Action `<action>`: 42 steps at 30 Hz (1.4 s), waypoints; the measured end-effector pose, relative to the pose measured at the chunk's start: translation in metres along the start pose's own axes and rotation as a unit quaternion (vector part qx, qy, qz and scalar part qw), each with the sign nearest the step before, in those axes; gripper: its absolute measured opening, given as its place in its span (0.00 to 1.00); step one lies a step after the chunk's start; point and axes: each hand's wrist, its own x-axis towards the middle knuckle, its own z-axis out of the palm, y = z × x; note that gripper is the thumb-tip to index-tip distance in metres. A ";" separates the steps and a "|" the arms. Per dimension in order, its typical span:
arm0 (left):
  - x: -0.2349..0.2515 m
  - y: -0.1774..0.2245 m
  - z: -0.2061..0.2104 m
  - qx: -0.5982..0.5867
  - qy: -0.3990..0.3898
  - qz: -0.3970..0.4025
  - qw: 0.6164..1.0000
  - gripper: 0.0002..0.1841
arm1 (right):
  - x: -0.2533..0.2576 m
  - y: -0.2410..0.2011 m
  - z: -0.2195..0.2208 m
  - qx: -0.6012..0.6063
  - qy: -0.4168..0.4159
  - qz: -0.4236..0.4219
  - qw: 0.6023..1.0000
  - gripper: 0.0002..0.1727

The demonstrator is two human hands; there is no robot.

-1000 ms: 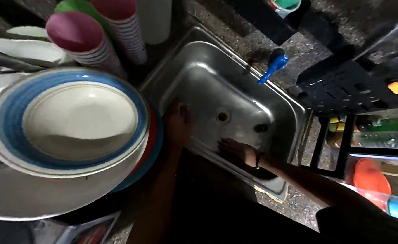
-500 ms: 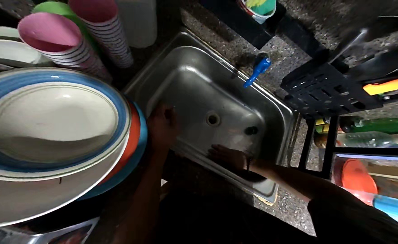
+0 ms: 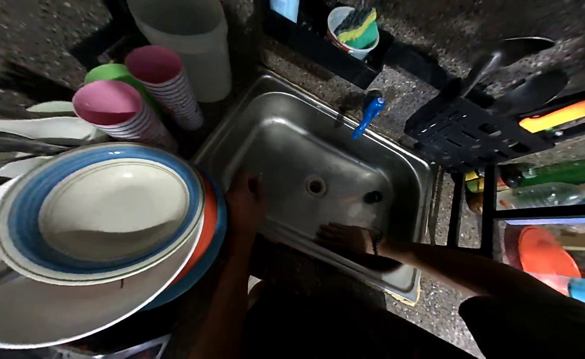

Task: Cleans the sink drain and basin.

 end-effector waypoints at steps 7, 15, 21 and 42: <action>0.000 -0.002 0.000 -0.010 0.011 0.018 1.000 0.15 | -0.005 0.019 0.008 0.019 0.073 -0.053 0.996 0.29; -0.001 -0.001 -0.002 -0.006 -0.005 0.001 1.000 0.16 | -0.015 0.002 0.003 0.019 0.052 -0.027 0.998 0.27; 0.002 0.000 -0.002 -0.005 -0.016 -0.017 1.000 0.16 | -0.012 0.036 0.009 -0.004 0.056 -0.089 0.995 0.26; 0.002 0.006 0.000 0.038 0.026 0.011 0.999 0.16 | 0.025 0.034 -0.142 -0.036 0.607 0.304 0.733 0.13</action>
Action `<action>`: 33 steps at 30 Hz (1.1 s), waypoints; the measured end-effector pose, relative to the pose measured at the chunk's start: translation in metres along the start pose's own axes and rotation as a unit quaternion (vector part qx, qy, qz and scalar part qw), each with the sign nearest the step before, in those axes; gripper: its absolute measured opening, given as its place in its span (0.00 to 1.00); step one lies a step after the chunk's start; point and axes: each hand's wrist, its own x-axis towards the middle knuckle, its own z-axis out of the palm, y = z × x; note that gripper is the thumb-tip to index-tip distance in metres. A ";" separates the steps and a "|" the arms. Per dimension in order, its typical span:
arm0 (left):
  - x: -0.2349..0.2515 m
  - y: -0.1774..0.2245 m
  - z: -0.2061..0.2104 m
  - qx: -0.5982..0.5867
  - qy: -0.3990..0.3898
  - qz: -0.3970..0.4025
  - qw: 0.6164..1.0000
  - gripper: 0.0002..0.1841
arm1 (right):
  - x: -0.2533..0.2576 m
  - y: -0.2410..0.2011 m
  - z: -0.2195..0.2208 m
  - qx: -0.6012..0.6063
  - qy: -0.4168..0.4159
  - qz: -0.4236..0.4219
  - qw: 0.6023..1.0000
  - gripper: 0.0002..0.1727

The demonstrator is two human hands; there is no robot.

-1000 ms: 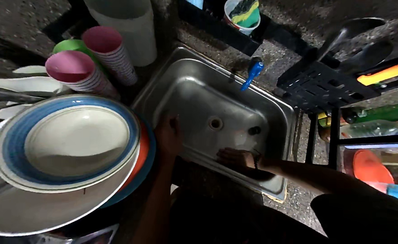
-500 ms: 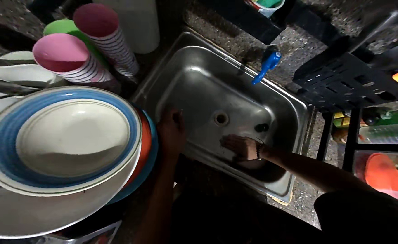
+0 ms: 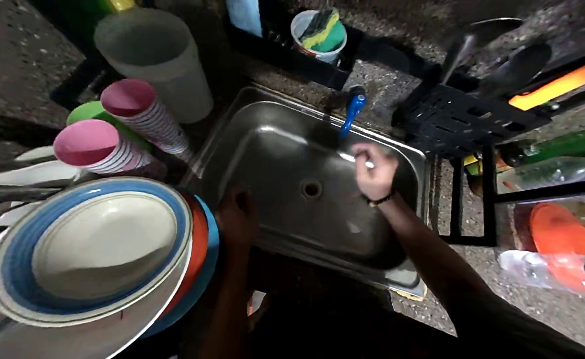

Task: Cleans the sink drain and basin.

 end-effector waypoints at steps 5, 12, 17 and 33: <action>0.002 0.008 -0.005 0.036 -0.057 -0.032 0.997 0.18 | 0.072 -0.006 -0.016 0.010 -0.051 0.230 0.972 0.34; 0.005 0.010 -0.006 0.067 -0.073 -0.042 0.994 0.19 | 0.083 0.014 0.011 0.150 -0.076 0.260 0.951 0.26; 0.001 0.001 0.003 0.053 -0.044 -0.002 0.998 0.17 | 0.075 0.031 0.024 0.398 0.015 0.351 0.847 0.27; 0.002 0.008 -0.008 0.046 -0.059 -0.001 0.997 0.16 | 0.050 0.017 0.122 0.312 -0.203 0.507 0.778 0.19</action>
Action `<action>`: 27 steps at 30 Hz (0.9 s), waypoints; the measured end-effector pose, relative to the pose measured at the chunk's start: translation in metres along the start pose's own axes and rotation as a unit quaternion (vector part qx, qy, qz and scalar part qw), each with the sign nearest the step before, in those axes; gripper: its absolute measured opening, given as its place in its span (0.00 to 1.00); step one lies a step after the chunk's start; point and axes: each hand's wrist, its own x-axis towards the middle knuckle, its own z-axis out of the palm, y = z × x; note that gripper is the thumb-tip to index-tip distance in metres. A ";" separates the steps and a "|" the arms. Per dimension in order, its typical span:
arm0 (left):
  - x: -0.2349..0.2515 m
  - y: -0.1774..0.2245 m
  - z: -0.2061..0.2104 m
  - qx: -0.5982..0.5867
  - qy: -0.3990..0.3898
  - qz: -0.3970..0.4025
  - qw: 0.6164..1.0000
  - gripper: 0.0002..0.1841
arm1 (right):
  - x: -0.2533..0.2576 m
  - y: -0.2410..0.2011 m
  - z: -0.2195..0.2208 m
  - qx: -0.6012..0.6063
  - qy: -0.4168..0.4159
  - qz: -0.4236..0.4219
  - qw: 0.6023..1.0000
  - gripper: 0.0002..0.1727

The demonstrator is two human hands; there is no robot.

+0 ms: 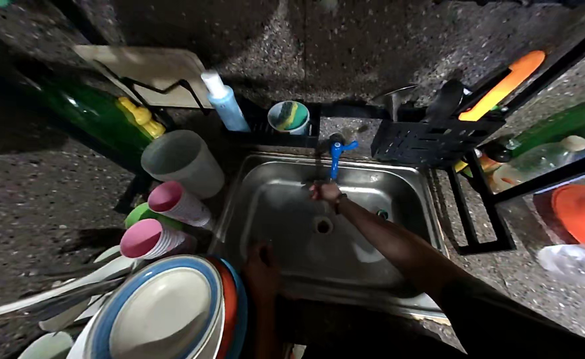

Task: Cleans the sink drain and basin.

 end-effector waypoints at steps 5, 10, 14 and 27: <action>0.000 -0.003 0.003 0.003 0.015 -0.001 1.000 0.16 | 0.013 -0.018 0.020 -0.524 0.018 -0.322 0.788 0.29; -0.001 -0.001 0.004 -0.014 0.028 0.000 0.999 0.15 | 0.046 -0.028 0.037 -0.584 0.030 -0.333 0.740 0.49; -0.002 -0.006 0.010 -0.023 0.043 0.007 0.999 0.15 | 0.038 -0.011 0.035 -0.588 -0.110 -0.336 0.728 0.45; 0.000 0.002 -0.002 -0.104 -0.005 -0.064 0.992 0.16 | 0.038 0.026 0.132 -0.493 -0.120 -0.250 0.825 0.41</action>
